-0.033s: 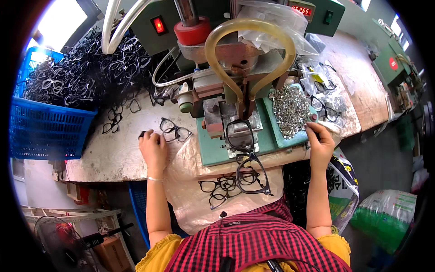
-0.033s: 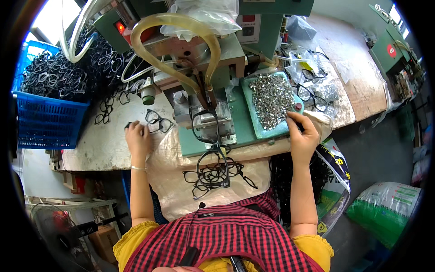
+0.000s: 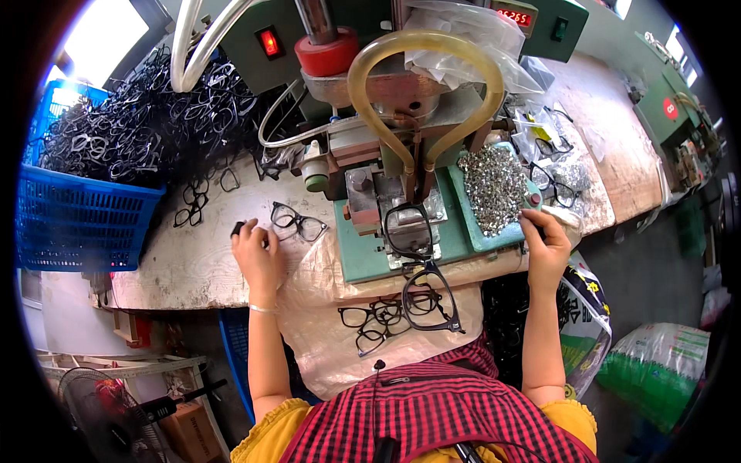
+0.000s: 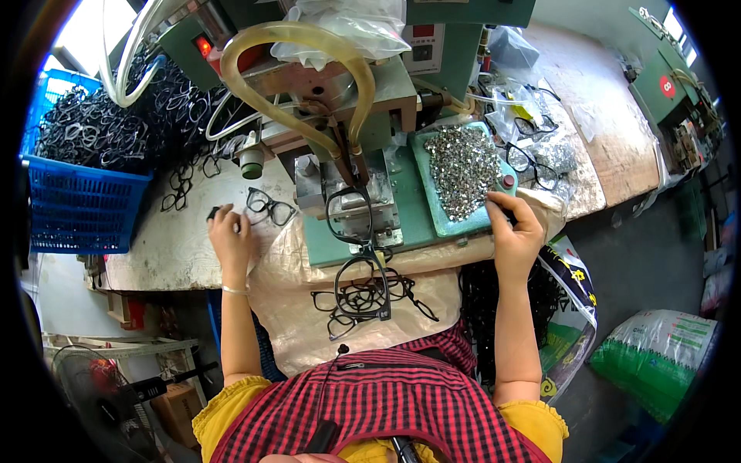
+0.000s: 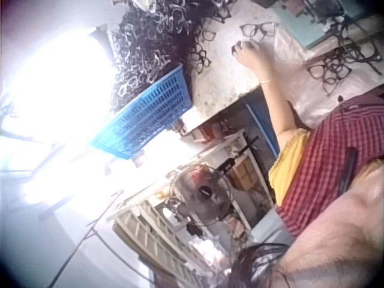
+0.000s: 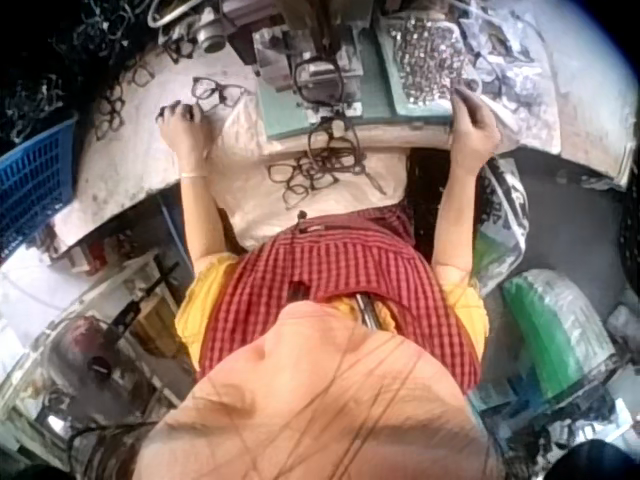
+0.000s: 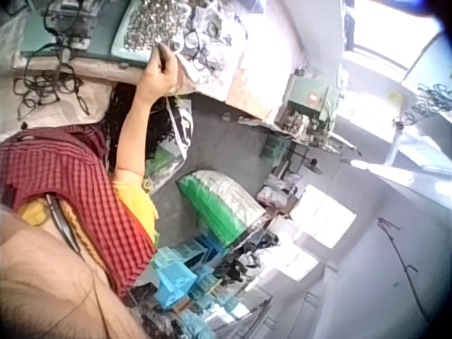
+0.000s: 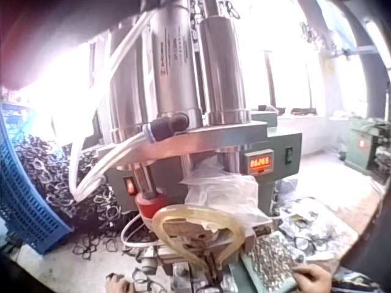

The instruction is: The person assembles eyeglasses by placing frames into a machine, inserting small metal components, and using a hammer to secure them. They handle multiple frames and components, occasionally adjusting the machine and inspecting the assembled glasses.

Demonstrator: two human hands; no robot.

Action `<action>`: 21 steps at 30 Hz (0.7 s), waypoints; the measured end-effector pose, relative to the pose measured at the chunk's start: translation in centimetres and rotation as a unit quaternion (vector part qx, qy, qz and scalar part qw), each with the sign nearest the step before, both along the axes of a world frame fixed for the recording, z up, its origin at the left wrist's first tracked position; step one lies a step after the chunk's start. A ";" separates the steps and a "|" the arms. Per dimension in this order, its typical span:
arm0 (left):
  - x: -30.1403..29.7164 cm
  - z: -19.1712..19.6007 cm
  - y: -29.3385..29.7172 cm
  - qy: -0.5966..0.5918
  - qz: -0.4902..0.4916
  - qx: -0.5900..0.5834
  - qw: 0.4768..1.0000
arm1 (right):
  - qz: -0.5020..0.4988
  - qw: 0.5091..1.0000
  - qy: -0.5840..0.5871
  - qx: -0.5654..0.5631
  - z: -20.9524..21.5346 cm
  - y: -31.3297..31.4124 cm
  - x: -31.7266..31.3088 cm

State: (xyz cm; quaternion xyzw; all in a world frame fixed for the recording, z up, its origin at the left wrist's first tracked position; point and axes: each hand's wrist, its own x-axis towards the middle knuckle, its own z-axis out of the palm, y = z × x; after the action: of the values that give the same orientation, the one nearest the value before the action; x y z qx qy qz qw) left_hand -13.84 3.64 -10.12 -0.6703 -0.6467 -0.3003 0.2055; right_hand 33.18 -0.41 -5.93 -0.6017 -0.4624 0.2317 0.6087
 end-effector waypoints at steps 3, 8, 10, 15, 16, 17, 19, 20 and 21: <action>1.1 2.4 0.0 -0.154 -0.006 0.032 0.987 | 0.098 0.993 -0.045 0.053 3.7 0.6 -3.3; 2.7 0.4 2.1 -0.458 -0.049 -0.043 0.887 | 0.192 0.972 0.005 0.134 6.4 5.0 -10.2; 3.8 -0.6 1.6 -0.458 -0.103 -0.020 0.883 | 0.184 0.973 0.066 0.124 6.5 5.1 -11.6; 7.8 2.8 -0.7 -0.670 -0.215 0.075 0.707 | 0.183 0.975 0.096 0.075 6.6 4.3 -12.0; 9.5 5.8 -0.8 -0.671 -0.268 0.105 0.683 | 0.199 0.970 0.121 0.071 6.7 4.3 -11.9; 10.5 8.6 -1.0 -0.649 -0.349 0.144 0.660 | 0.217 0.963 0.147 0.066 7.0 4.2 -12.1; 12.4 13.8 -1.5 -0.555 -0.472 0.179 0.660 | 0.235 0.953 0.179 0.063 7.5 4.2 -12.5; 13.1 15.9 -1.5 -0.485 -0.514 0.176 0.685 | 0.235 0.952 0.186 0.064 7.8 4.2 -12.8; 13.3 17.2 -0.9 -0.384 -0.460 0.181 0.780 | 0.235 0.950 0.193 0.064 8.1 4.1 -13.0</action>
State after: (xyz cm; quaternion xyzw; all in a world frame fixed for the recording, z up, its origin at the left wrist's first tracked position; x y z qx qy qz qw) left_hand -0.53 2.76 7.03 -0.6673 -0.2204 -0.7037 -0.1050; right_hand 20.14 3.68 2.20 -0.3792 -0.4784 0.4501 0.6518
